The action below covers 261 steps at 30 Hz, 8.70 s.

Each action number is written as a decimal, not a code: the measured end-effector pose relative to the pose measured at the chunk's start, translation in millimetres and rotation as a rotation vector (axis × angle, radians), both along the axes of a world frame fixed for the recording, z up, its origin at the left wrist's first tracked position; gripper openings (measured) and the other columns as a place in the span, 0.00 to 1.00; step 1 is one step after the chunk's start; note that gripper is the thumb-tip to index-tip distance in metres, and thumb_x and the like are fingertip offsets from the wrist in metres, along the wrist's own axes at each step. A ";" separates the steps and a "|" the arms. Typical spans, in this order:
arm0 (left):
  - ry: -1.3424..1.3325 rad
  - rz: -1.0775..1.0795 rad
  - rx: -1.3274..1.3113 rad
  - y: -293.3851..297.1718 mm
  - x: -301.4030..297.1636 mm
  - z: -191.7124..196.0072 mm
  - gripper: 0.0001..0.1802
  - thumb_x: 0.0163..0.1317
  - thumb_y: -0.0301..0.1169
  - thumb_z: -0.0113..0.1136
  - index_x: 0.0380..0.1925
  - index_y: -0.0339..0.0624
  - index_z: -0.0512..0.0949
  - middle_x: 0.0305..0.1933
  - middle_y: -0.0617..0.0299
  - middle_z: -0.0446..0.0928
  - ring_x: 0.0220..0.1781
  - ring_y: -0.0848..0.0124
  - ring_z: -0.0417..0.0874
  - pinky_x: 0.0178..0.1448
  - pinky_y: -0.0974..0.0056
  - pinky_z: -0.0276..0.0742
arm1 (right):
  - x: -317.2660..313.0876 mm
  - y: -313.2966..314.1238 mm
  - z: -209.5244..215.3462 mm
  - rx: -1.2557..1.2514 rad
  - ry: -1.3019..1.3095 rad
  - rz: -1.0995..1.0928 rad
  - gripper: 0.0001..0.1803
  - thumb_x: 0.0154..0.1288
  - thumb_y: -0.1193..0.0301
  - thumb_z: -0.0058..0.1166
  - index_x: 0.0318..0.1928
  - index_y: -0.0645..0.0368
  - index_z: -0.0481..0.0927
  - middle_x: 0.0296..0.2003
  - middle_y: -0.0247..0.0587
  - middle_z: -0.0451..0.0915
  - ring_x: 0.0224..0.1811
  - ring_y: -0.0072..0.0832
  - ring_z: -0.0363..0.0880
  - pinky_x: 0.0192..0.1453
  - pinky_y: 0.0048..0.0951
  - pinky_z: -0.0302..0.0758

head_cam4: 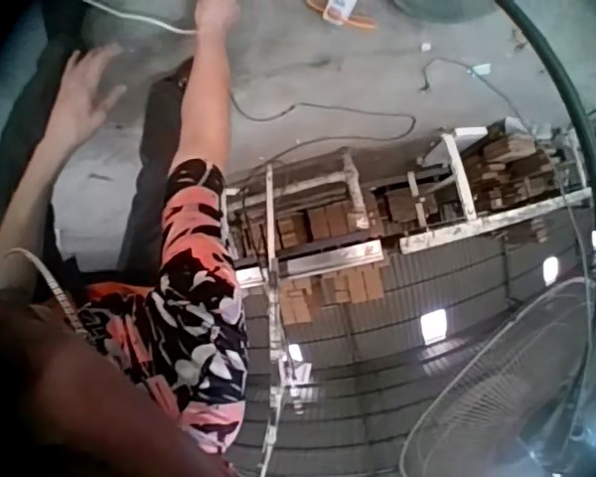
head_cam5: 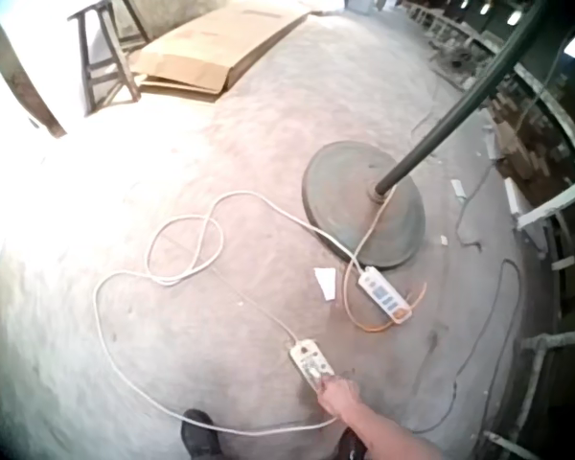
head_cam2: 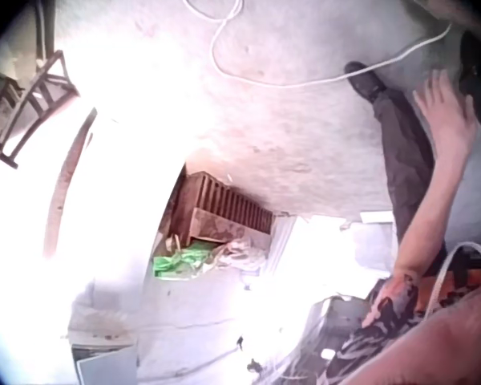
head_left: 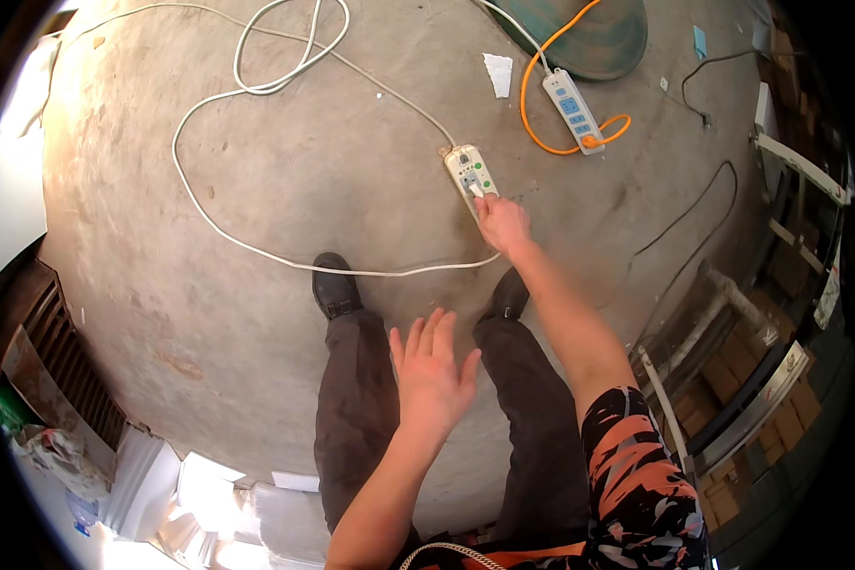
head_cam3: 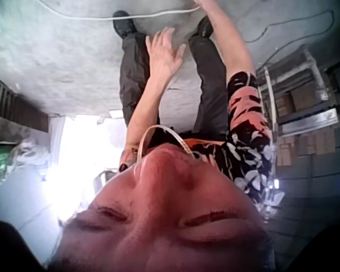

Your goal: The person plugs a power strip into another power strip on the floor, manages the cable, and then plugs a second power strip into the first one.

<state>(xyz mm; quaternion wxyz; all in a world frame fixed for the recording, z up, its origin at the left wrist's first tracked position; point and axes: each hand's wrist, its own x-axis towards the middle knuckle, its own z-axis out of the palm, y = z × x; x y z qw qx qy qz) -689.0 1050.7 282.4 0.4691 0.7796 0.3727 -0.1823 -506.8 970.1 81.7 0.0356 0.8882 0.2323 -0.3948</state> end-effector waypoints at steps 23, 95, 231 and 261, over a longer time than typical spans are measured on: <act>0.002 0.010 -0.012 0.8 5.1 1.6 0.28 0.51 0.34 0.63 0.52 0.39 0.68 0.55 0.54 0.72 0.60 0.55 0.68 0.67 0.38 0.46 | 40.6 5.8 -15.5 0.067 0.166 0.006 0.19 0.63 0.56 0.43 0.36 0.57 0.81 0.36 0.50 0.80 0.40 0.50 0.77 0.45 0.45 0.73; -0.115 0.019 0.024 14.9 35.9 13.0 0.22 0.52 0.36 0.63 0.47 0.44 0.71 0.49 0.58 0.75 0.56 0.62 0.72 0.65 0.35 0.46 | 4.2 29.5 -5.6 -0.079 0.012 -0.019 0.28 0.59 0.50 0.51 0.48 0.61 0.69 0.36 0.52 0.80 0.40 0.46 0.80 0.44 0.45 0.75; -0.002 -0.526 -0.019 87.4 -71.6 -117.1 0.15 0.57 0.43 0.56 0.26 0.42 0.77 0.21 0.51 0.75 0.33 0.52 0.77 0.45 0.54 0.71 | 133.9 -50.6 16.6 0.563 0.079 -0.825 0.23 0.60 0.63 0.57 0.49 0.63 0.68 0.25 0.43 0.76 0.26 0.25 0.76 0.29 0.31 0.73; 0.151 0.698 0.410 47.1 -247.1 131.6 0.10 0.64 0.32 0.53 0.28 0.37 0.74 0.19 0.68 0.66 0.23 0.80 0.62 0.27 0.72 0.58 | 96.2 -5.0 264.1 0.105 0.019 -0.177 0.33 0.37 0.59 0.63 0.44 0.66 0.68 0.36 0.51 0.79 0.39 0.44 0.79 0.46 0.38 0.74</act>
